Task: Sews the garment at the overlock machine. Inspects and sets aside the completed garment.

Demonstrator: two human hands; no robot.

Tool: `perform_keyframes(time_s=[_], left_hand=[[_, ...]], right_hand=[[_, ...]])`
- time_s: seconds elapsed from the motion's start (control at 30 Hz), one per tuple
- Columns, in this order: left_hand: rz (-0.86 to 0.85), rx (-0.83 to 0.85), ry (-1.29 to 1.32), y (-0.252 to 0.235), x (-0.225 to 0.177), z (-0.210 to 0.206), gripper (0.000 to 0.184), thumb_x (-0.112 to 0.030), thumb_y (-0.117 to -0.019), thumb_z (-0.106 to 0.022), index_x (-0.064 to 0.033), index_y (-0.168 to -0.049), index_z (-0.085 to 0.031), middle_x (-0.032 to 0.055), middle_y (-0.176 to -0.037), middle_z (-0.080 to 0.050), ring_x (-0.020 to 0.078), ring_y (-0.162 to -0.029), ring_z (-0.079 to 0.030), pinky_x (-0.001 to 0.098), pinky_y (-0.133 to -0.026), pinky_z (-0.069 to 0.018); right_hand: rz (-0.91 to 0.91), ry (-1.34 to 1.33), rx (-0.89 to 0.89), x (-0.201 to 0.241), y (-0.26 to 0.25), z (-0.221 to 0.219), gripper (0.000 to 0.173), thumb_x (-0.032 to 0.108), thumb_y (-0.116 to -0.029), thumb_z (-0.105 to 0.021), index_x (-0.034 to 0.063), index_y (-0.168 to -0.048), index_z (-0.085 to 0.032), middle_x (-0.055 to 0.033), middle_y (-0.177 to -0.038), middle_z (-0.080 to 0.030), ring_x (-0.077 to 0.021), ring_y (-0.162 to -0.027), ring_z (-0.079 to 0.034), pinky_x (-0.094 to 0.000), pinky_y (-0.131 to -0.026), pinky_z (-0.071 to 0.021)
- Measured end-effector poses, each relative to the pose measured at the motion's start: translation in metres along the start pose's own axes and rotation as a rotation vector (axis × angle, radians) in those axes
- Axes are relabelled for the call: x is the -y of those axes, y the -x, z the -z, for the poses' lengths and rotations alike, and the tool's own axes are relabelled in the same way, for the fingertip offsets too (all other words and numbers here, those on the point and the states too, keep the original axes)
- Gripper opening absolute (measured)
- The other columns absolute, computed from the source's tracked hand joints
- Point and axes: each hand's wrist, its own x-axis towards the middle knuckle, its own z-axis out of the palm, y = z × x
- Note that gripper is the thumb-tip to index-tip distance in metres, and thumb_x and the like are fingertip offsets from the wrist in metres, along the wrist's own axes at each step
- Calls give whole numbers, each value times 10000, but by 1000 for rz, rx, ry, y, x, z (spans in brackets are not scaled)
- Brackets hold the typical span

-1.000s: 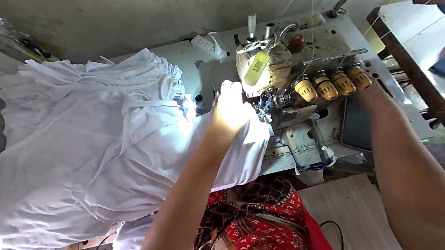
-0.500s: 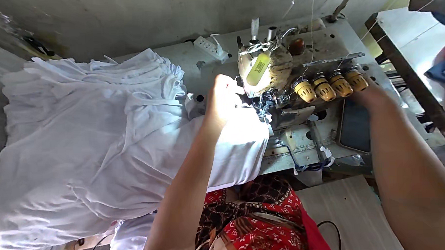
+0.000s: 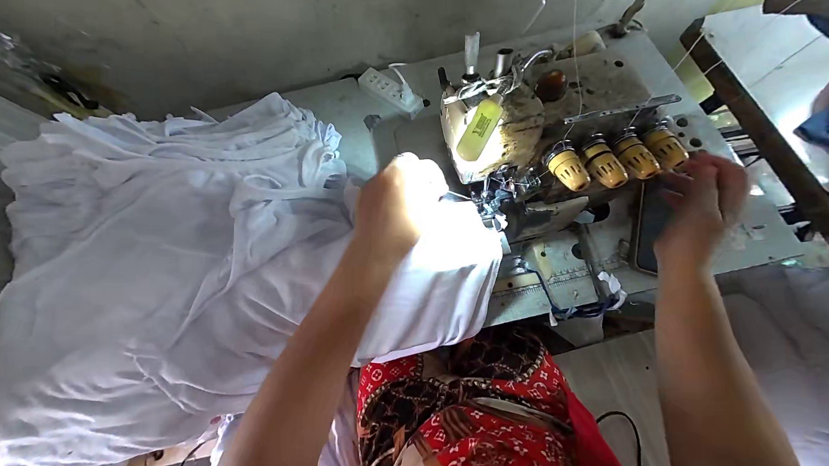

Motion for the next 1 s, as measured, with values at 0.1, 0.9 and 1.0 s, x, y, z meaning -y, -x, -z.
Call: perform_keyframes(time_s=[0.1,0.9,1.0], left_hand=[[-20,-24,-63,17,3,17,153,-123,-956,-597,-64,-958,-739,142,-949,-692,311,-902,-682,504,-762,-542],[-234,92,23,37,-46,-7,417,-145,-990,-409,33,-1185,-732,205,-1250,-695,363,-1186,-646,521,-1016,-451],[-246,91,10,38,-43,-11,369,-164,-975,-500,23,-1192,-732,207,-1252,-692,367,-1194,-642,527,-1032,-445]], right_hand=[[156,62,-50,21,62,-7,354,211,-1099,-365,-105,-1203,-486,-22,-1035,-596,-1,-868,-603,-209,-790,-530],[553,491,680,67,78,-36,390,269,-1050,-482,21,-825,-683,-142,-975,-660,-265,-908,-647,-416,-746,-533],[175,776,1035,85,84,-9,311,238,-1034,-587,24,-1226,-706,-253,-1258,-622,-421,-967,-675,-605,-788,-545]])
